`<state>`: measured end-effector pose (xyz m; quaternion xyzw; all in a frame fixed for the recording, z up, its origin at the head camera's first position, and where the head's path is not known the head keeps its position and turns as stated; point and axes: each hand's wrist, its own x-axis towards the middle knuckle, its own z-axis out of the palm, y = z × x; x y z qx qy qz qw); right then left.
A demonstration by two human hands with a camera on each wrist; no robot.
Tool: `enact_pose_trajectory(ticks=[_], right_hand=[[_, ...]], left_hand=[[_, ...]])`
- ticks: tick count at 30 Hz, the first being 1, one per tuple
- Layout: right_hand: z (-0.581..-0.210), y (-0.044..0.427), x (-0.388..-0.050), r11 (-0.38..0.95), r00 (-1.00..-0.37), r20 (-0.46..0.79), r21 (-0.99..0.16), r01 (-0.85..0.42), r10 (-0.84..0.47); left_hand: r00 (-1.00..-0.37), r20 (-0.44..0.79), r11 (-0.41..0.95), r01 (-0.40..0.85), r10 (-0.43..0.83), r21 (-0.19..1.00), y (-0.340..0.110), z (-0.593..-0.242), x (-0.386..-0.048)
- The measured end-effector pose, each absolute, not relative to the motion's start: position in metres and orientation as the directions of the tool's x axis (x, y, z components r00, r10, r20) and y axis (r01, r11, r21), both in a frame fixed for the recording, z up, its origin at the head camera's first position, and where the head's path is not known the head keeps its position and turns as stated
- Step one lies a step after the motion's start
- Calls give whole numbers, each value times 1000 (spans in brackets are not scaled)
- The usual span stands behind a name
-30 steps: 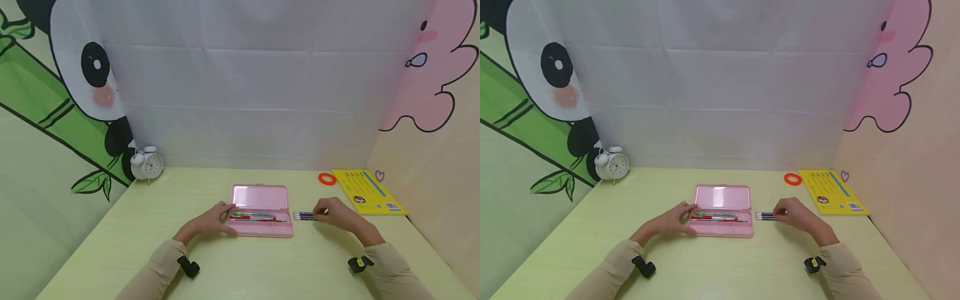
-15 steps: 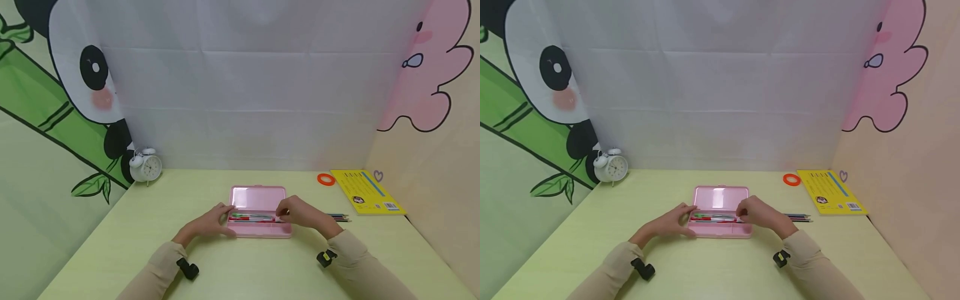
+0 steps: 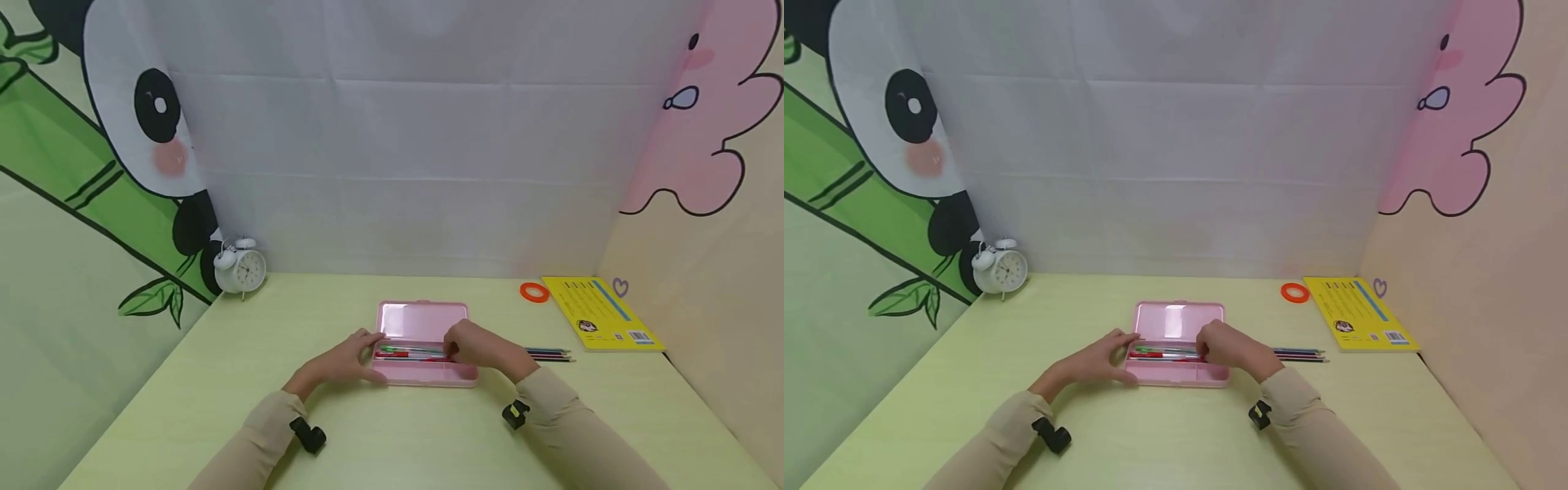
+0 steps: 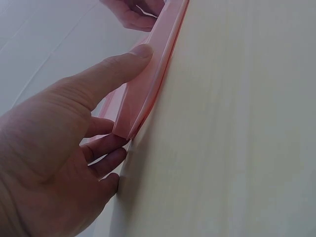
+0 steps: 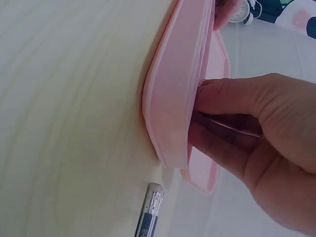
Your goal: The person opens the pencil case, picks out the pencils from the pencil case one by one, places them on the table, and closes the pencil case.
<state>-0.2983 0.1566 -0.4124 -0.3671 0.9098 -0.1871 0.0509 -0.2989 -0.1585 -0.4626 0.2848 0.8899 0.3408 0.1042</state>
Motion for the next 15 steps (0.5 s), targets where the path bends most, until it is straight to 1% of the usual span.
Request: enact_pose_trajectory(ticks=[10,15], right_hand=[[-412,153,-299,685,-744,3,-387,-617,-668],[-413,153,-301,688,-744,-9,-386,-614,-669]], left_hand=[[-815,10,608,441,580,660,-157,-462,-302],[-813,11,608,444,582,659,-157,-463,-302]])
